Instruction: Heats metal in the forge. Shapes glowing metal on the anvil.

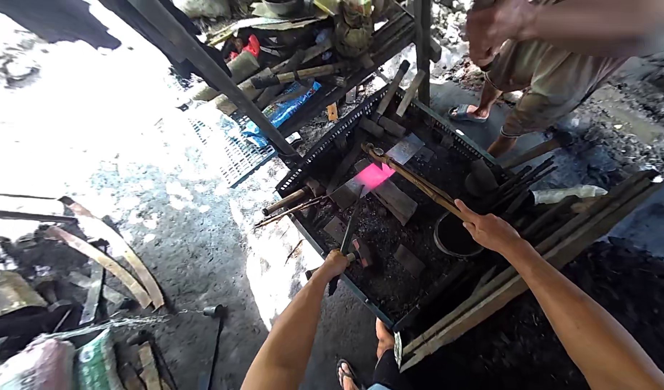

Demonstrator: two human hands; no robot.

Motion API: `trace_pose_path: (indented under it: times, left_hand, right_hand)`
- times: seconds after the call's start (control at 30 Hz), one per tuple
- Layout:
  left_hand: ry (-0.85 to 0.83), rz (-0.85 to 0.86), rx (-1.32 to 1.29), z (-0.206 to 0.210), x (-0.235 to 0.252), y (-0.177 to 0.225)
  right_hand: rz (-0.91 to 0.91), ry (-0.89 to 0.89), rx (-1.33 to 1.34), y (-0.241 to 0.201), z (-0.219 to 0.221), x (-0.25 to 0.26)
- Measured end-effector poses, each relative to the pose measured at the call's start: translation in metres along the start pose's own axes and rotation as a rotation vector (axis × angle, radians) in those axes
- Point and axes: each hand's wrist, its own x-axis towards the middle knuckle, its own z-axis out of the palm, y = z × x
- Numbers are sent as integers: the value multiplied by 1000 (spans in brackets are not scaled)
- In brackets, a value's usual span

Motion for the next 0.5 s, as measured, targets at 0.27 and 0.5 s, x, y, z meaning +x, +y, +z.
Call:
trace_pose_path:
  times: [0.27,0.5]
  left_hand:
    - [-2,-14,41,-1,-1,5]
    - [-31,-44,-31,3,-12,-27]
  right_hand:
    - [7,-49,-3,-2,-7,-1]
    - [97,-188,-156,0,33,19]
